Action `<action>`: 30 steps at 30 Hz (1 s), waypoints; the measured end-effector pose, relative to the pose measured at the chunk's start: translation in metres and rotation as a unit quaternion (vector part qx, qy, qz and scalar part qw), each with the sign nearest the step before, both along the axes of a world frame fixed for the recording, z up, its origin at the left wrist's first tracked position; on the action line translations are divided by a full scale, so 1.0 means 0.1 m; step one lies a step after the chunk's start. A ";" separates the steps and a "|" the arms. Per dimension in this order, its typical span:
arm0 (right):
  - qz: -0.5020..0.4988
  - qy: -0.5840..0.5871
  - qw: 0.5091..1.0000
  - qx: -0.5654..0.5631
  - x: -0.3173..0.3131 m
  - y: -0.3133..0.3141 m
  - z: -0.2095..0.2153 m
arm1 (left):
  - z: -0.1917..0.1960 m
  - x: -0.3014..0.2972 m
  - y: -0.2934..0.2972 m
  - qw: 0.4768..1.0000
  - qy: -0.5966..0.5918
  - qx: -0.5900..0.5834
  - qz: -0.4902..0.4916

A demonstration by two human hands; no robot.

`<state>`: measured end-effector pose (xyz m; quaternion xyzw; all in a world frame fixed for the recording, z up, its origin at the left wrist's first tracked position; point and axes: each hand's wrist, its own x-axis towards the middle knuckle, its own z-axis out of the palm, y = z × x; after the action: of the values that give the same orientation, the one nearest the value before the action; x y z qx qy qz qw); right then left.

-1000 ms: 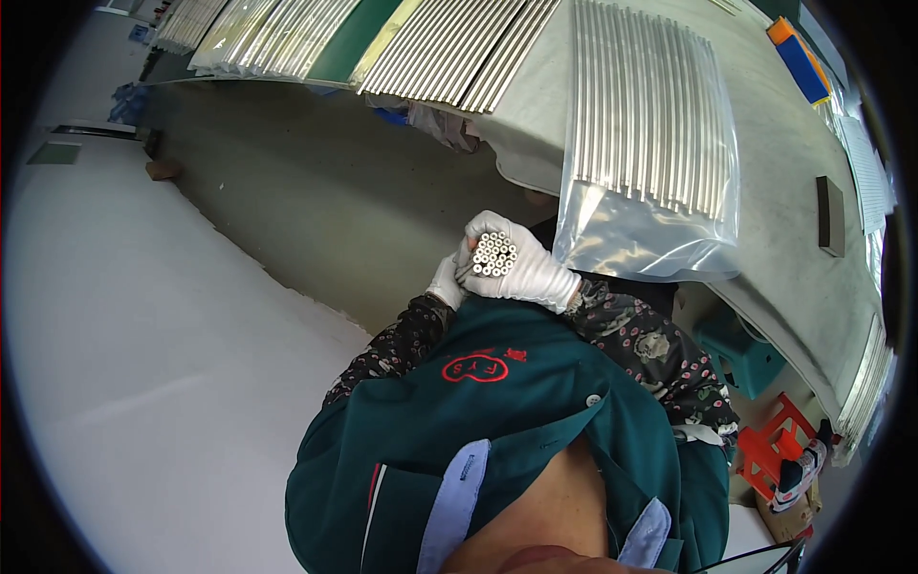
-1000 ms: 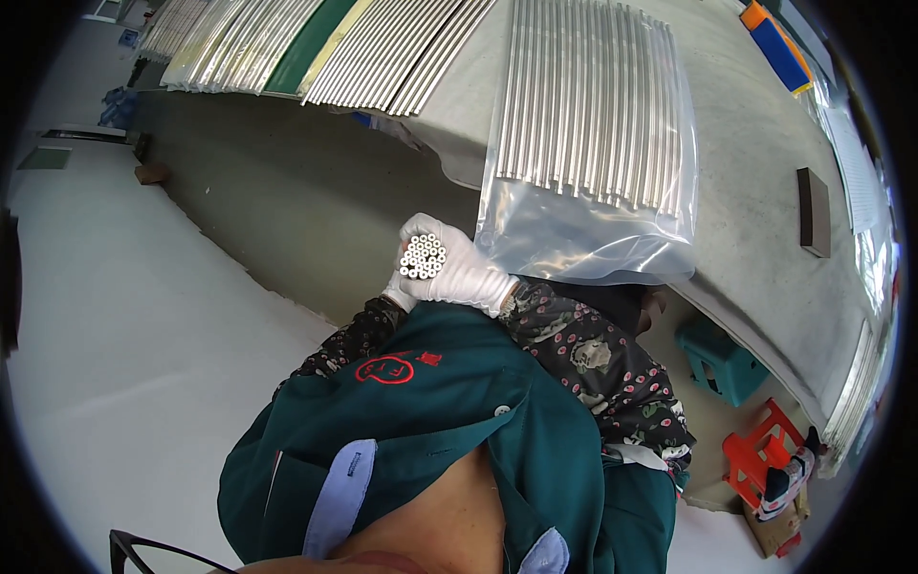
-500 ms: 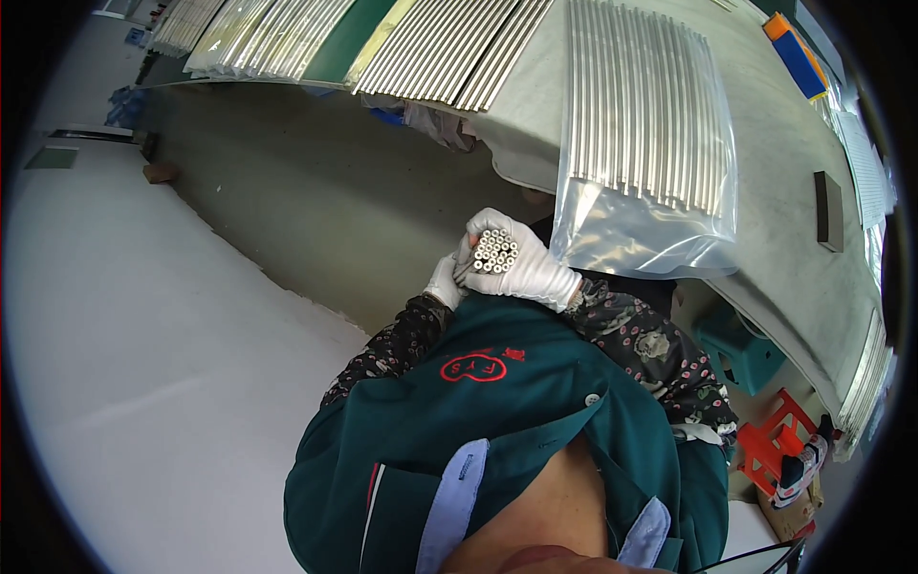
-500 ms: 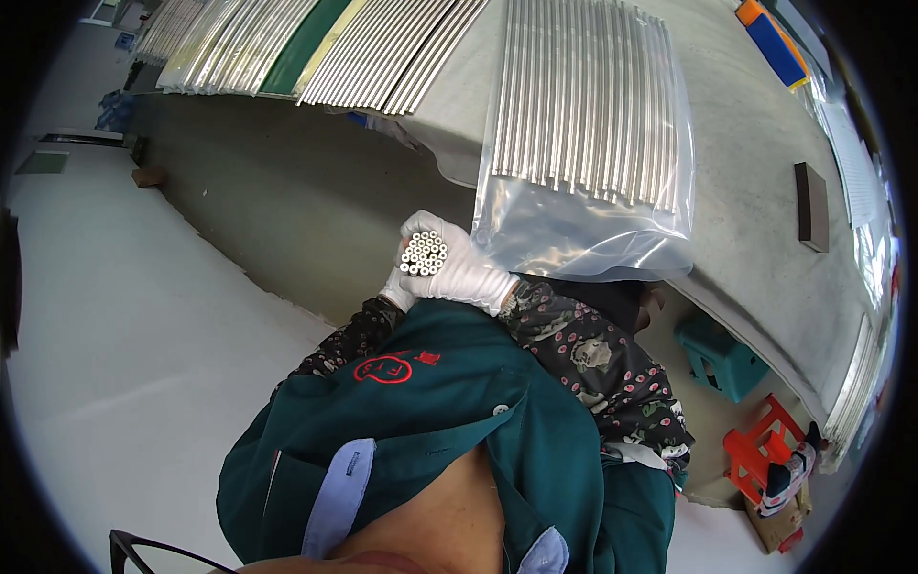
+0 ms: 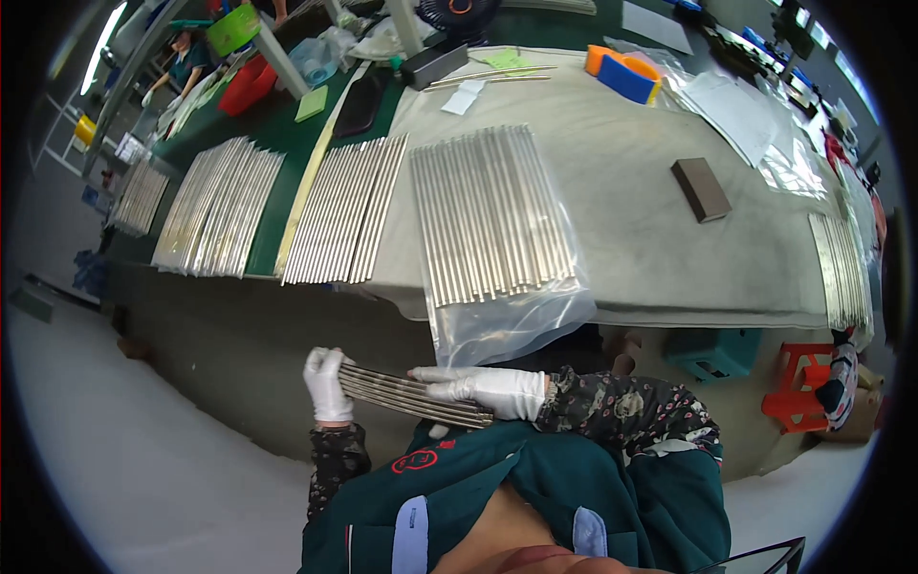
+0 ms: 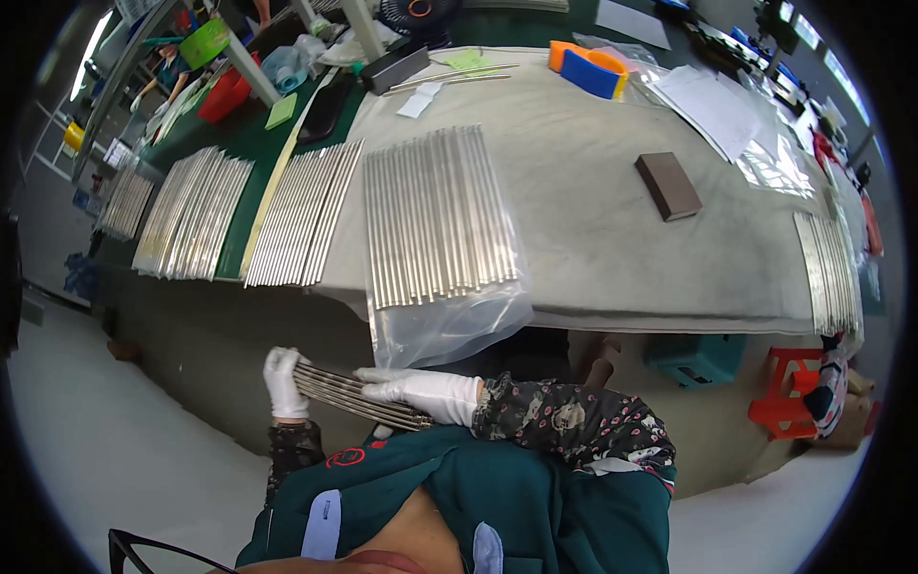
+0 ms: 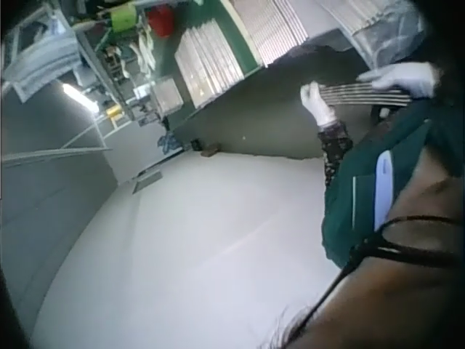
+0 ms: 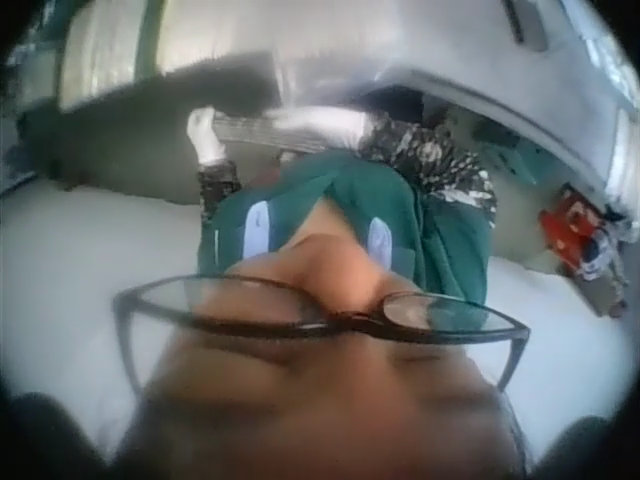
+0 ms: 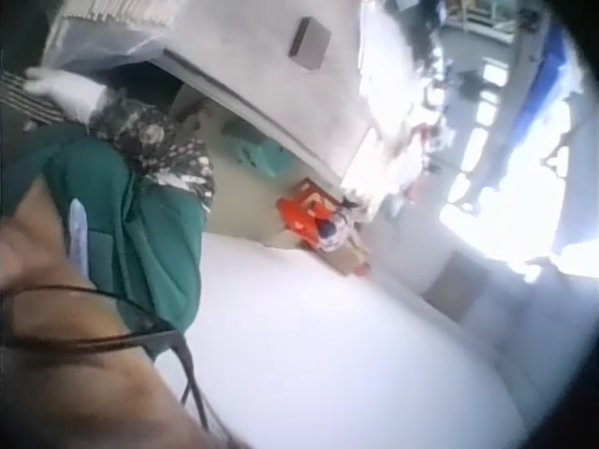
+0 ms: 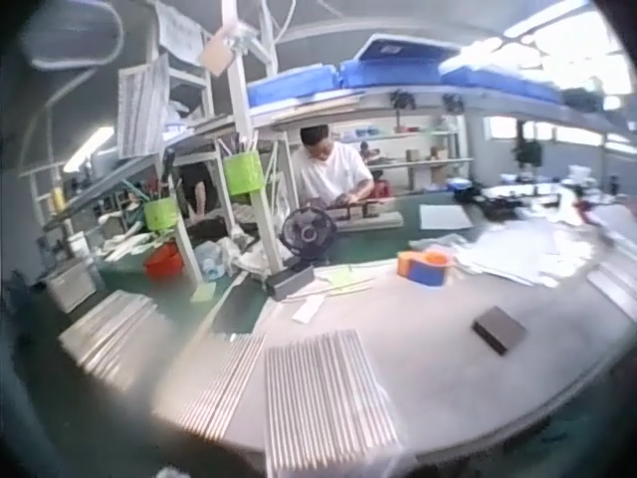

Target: Inspecting, sanding the ends of metal rod bundles, and placing them into plastic sleeves.

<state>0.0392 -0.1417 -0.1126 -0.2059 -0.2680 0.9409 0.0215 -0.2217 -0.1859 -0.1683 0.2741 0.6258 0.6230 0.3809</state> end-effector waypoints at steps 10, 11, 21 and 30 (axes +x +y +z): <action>-0.159 -0.072 0.857 0.486 0.77 0.26 0.82 | 2.22 1.21 1.12 0.841 0.296 0.391 -0.231; -0.158 -0.123 0.841 0.503 0.90 0.34 0.94 | 2.34 1.39 1.20 0.825 0.292 0.422 -0.235; -0.480 -0.202 0.638 0.567 1.65 1.08 0.19 | 2.30 3.00 2.05 0.484 0.462 0.648 -0.364; -0.534 -0.179 0.599 0.569 1.68 1.16 0.03 | 1.70 3.34 1.93 0.816 -0.018 0.333 -0.472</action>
<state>0.2068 -0.0256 -0.1091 -0.4224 -0.5900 0.3630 0.5845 0.1128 0.0074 0.0018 0.6344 0.1670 0.5421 0.5251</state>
